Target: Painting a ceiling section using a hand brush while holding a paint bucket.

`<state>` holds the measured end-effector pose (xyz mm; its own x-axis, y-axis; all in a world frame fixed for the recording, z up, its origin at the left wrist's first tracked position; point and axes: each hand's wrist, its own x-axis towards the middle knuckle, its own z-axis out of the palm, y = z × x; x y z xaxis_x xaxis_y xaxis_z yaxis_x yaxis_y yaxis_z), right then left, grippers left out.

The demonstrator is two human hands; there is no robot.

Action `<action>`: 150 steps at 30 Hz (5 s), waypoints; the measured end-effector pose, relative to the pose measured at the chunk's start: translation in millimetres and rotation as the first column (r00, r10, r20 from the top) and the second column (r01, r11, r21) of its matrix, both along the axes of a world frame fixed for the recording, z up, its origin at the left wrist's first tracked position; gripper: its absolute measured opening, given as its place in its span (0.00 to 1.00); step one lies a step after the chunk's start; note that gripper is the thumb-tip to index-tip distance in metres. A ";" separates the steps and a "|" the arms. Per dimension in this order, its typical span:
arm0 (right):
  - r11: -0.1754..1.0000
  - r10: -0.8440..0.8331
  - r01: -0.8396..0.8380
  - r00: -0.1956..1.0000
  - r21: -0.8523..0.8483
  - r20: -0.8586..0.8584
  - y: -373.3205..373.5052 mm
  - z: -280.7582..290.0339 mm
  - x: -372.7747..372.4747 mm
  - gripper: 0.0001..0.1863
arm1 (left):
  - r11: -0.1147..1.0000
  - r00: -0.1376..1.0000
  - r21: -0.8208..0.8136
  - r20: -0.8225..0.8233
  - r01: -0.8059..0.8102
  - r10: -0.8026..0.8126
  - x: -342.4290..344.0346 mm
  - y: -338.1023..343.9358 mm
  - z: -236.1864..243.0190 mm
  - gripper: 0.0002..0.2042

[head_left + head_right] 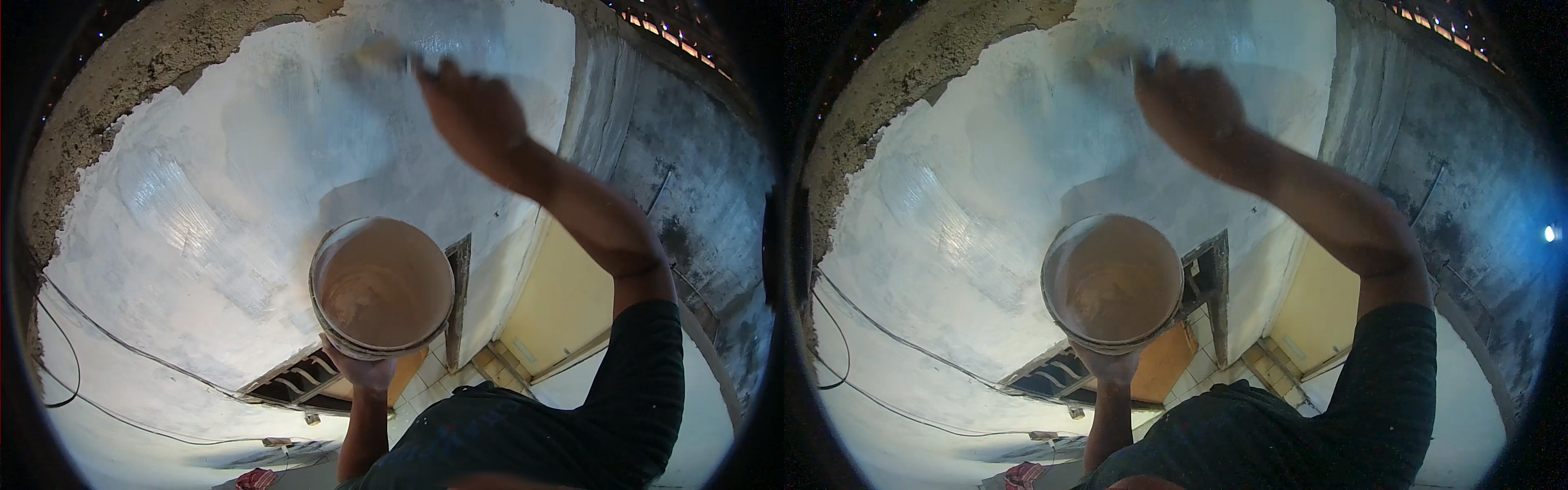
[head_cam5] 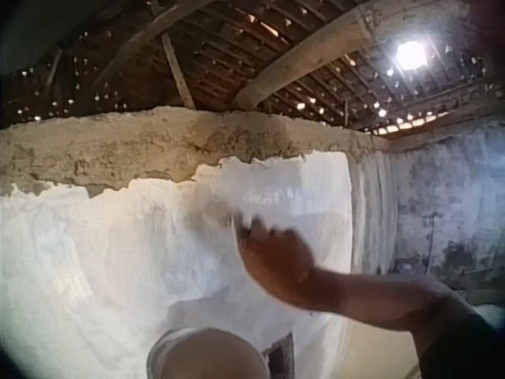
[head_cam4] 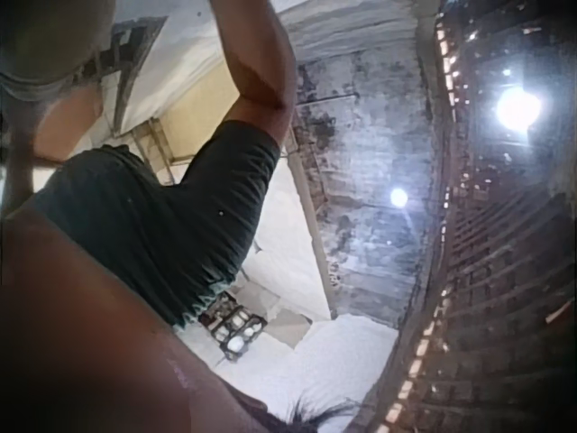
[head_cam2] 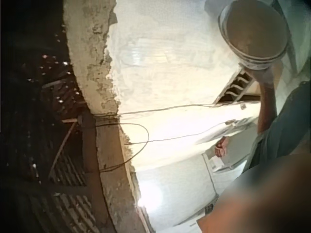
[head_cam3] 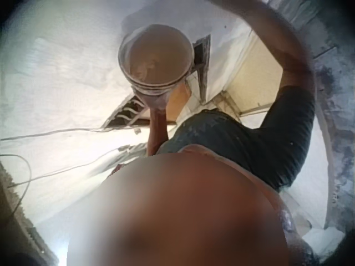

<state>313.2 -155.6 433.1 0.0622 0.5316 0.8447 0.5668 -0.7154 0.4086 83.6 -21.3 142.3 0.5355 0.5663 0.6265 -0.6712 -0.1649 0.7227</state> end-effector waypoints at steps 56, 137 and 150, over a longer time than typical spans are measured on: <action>0.981 0.164 -0.123 0.942 0.152 -0.293 -19.8 -66.8 6.1 0.18 | 0.560 0.810 -0.644 0.168 0.522 -0.562 16.9 -13.1 11.5 0.46; 0.864 0.292 -0.465 0.152 0.193 -0.944 -36.3 -261.8 -32.5 0.12 | 0.603 0.997 -0.797 0.001 -0.042 0.071 -76.1 25.0 -66.4 0.37; 0.418 0.418 -0.908 0.224 -0.032 -0.881 45.7 -181.0 -118.6 0.11 | 0.641 0.955 -0.766 0.151 -0.049 0.254 -146.1 61.7 -81.9 0.35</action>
<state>194.6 -109.9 252.1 -0.1687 0.9297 0.3274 0.9212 0.2668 -0.2831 -62.5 40.4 60.4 0.3014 0.9527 0.0387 -0.8435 0.2475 0.4767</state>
